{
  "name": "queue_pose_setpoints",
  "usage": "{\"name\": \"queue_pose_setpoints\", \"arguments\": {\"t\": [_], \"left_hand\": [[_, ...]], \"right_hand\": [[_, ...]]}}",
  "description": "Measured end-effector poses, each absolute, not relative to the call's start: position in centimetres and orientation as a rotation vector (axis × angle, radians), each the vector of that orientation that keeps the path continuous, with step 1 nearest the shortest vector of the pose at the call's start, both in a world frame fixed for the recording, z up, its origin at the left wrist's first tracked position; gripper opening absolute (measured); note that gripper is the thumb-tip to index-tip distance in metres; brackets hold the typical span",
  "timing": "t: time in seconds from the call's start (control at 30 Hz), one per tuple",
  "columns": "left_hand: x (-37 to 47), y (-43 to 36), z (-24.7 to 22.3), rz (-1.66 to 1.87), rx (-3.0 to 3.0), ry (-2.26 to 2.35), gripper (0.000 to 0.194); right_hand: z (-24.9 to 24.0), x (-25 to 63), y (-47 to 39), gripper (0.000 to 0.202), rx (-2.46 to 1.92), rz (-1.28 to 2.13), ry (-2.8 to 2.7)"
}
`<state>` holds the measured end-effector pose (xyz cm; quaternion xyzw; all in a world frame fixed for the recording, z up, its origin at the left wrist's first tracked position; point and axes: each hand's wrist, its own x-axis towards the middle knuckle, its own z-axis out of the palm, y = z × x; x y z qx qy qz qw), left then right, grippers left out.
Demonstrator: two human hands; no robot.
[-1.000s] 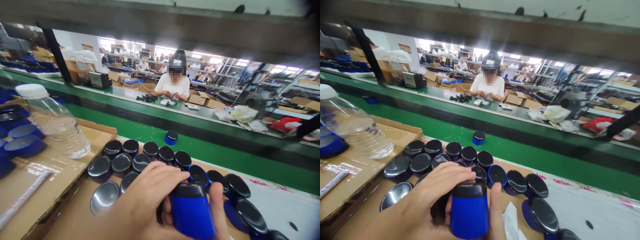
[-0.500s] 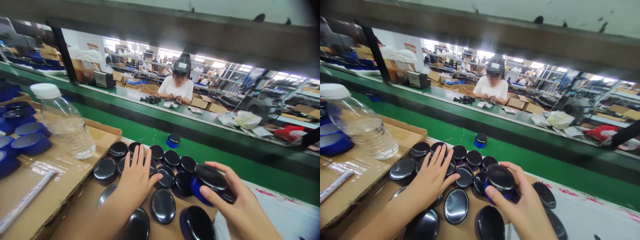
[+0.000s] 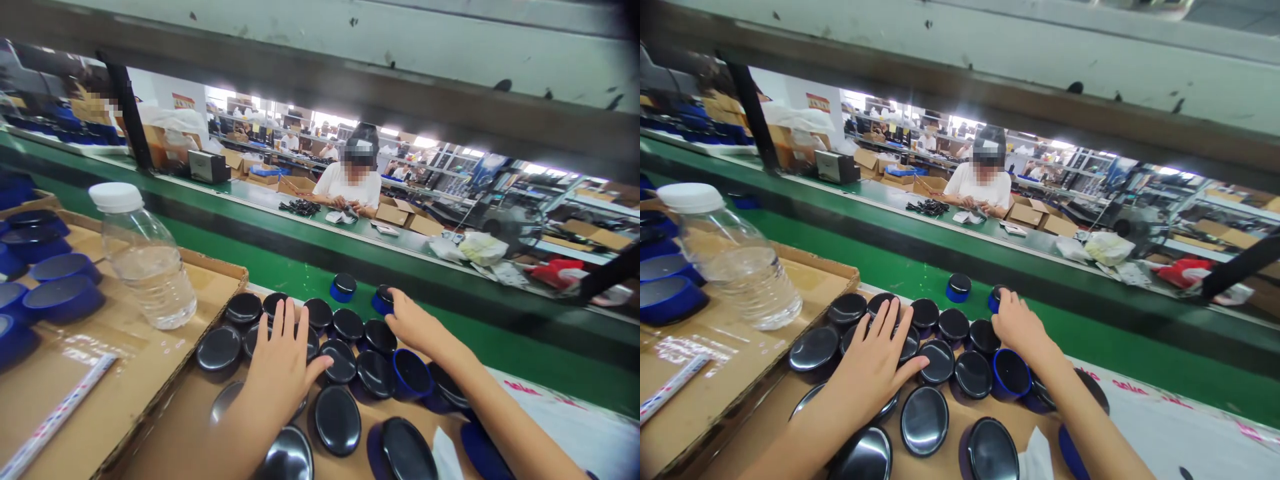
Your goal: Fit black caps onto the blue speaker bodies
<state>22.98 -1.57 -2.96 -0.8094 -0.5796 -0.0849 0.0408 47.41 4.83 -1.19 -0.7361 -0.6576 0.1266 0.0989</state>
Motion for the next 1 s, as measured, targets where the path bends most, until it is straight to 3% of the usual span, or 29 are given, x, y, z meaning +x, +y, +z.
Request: {"name": "queue_pose_setpoints", "arguments": {"t": [0.23,0.53,0.67,0.77,1.0], "left_hand": [[22.9,-1.3,-3.1,-0.38,-2.491,-1.737,0.075],[23.1,-2.8,-1.1,-0.794,-2.659,-1.405,0.063],[23.1,-4.4,0.0,-1.104,-3.198,-1.286,0.089],[23.2,-5.1,0.5,-1.176,-3.565,-1.251,0.086],[24.1,-5.1,-0.6,-1.918,-3.634,-1.74,0.064]], "right_hand": [[0.7,45.5,1.9,0.039,-1.841,0.759,-2.307],[2.6,45.8,-0.9,0.049,-1.722,0.48,-1.956],[3.2,44.0,-5.7,0.055,-1.383,1.056,-1.718],[1.6,42.7,-8.0,0.067,-1.09,1.529,-1.245],[-2.3,43.5,-8.3,0.052,-1.298,1.152,-1.144]]}}
